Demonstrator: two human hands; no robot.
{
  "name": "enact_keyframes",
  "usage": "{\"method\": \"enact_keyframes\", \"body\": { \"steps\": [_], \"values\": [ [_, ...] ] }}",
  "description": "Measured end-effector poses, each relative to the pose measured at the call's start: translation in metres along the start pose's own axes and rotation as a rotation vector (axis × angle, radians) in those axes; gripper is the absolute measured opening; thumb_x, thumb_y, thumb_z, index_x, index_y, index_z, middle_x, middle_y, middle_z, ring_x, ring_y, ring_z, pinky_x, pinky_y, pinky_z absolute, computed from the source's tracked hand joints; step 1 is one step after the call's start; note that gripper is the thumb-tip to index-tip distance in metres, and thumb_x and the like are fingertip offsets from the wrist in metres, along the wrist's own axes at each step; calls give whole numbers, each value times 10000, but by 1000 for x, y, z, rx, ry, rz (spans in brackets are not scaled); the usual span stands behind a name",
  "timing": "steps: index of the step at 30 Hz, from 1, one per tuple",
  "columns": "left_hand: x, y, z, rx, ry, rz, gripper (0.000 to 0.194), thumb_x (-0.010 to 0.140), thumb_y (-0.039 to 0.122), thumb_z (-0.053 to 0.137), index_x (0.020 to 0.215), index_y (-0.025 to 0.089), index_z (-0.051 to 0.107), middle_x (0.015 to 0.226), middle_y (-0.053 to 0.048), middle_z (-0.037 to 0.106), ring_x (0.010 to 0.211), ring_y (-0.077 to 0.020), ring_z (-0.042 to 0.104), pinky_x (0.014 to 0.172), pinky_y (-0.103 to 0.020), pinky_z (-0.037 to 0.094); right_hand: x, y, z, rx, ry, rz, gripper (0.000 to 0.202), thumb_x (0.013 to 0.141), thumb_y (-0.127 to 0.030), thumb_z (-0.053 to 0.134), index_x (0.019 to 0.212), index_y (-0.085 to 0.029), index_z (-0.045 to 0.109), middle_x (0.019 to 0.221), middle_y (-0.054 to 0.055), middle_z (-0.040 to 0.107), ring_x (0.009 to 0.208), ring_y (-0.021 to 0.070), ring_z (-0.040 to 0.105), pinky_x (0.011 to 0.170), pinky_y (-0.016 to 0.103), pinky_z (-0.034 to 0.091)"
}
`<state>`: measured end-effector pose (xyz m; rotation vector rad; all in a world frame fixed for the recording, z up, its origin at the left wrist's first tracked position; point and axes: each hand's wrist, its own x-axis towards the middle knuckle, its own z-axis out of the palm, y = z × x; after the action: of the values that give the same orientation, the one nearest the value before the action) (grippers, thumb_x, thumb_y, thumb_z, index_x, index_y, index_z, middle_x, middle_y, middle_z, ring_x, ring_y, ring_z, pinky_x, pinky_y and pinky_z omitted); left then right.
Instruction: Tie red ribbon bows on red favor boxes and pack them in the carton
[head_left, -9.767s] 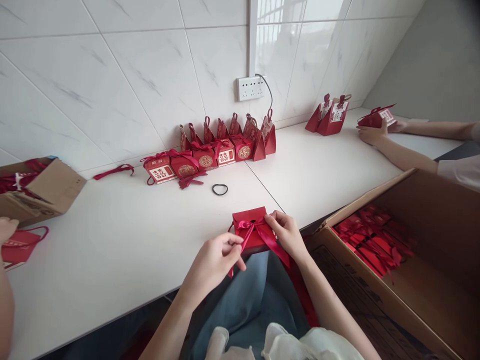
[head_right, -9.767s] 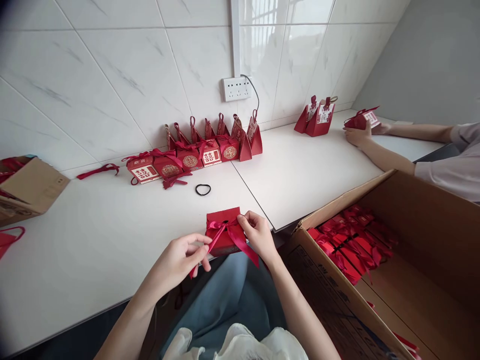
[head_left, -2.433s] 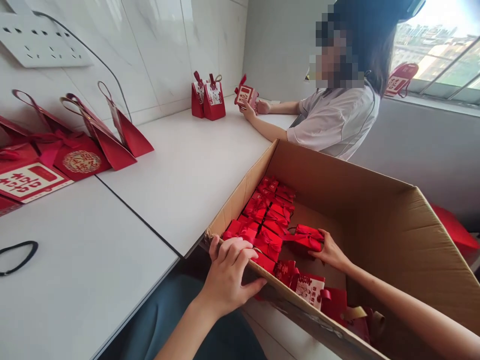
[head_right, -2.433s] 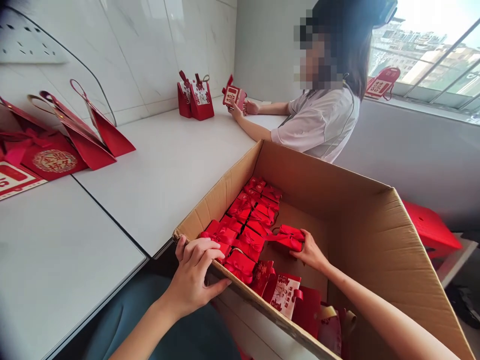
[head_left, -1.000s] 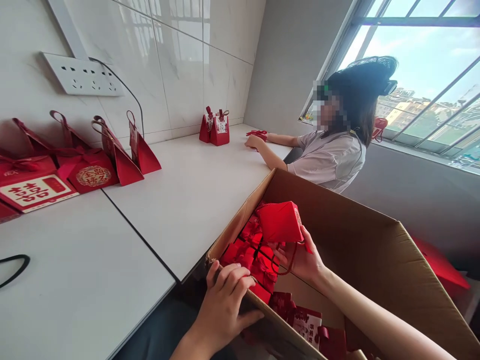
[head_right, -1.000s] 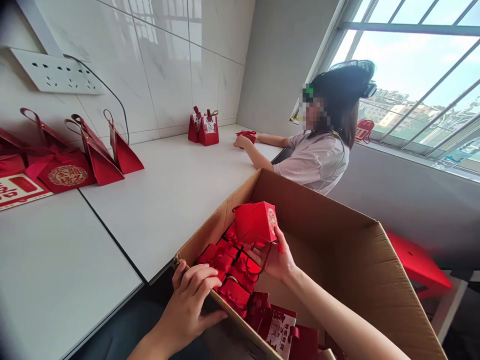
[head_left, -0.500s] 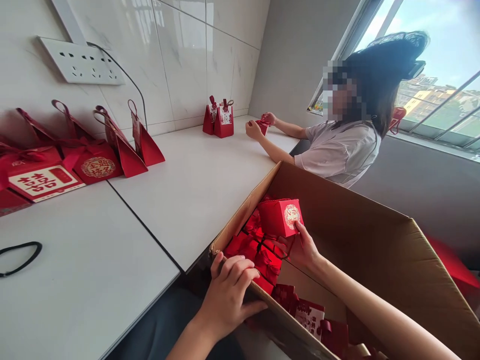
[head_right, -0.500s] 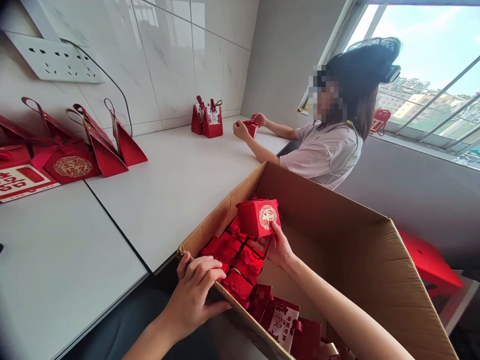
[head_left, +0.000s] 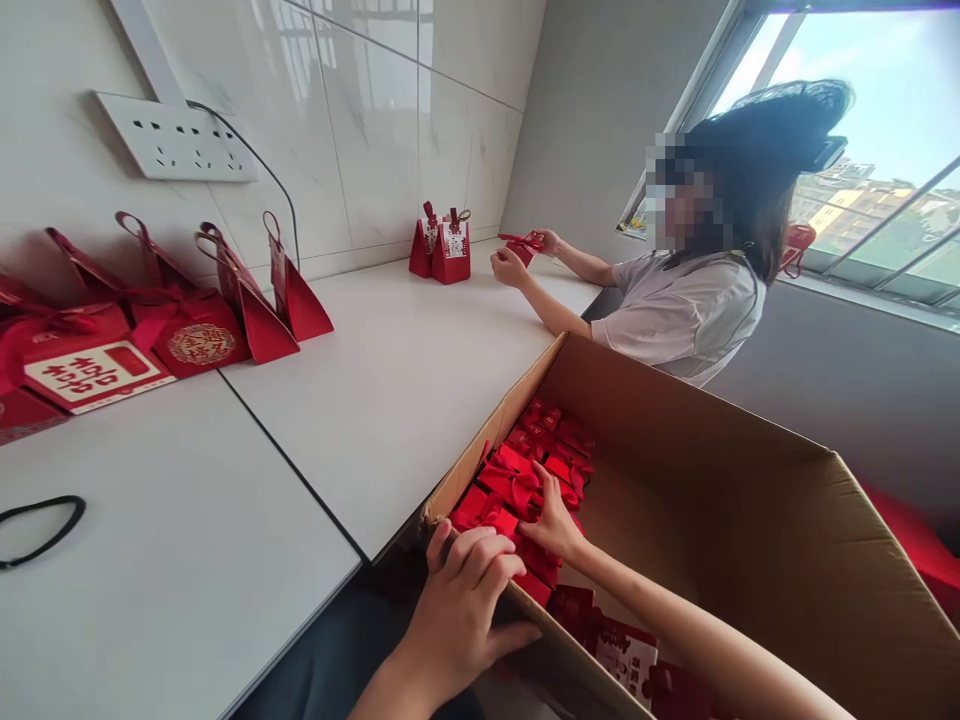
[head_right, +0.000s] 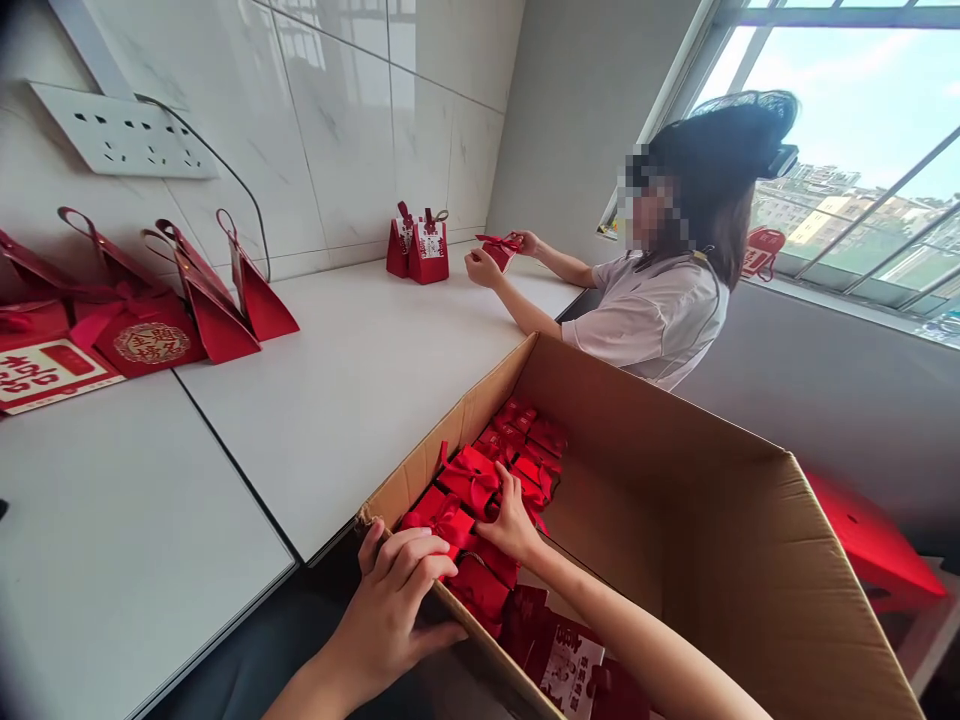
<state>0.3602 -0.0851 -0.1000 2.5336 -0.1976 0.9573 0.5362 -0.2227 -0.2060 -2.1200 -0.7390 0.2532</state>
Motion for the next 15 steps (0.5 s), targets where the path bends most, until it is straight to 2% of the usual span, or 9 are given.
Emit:
{"method": "enact_keyframes", "body": {
  "steps": [4, 10, 15],
  "values": [
    [0, 0, -1, 6, -30, -6, 377, 764, 577, 609, 919, 236, 561, 954, 20, 656, 968, -173, 551, 1069, -321, 65, 1, -3, -7, -62, -69, -19, 873, 575, -174, 607, 1350, -241, 211, 1260, 109, 374, 1223, 272, 435, 1060, 480, 321],
    [-3, 0, -1, 11, -58, -20, 363, 760, 552, 625, 944, 248, 551, 971, 27, 660, 991, -175, 554, 1068, -321, 53, 2, 3, -26, -139, -61, -59, 877, 567, -168, 589, 1359, -217, 216, 1332, 149, 319, 1275, 321, 369, 1078, 514, 272],
    [-6, 0, 5, -20, -38, -35, 398, 775, 596, 580, 955, 242, 551, 972, 20, 660, 1008, -170, 551, 1088, -321, 15, -1, 7, -28, -34, -36, -30, 846, 615, -261, 635, 1369, -255, 252, 1317, 113, 364, 1289, 336, 344, 1089, 550, 228]
  ]
}}
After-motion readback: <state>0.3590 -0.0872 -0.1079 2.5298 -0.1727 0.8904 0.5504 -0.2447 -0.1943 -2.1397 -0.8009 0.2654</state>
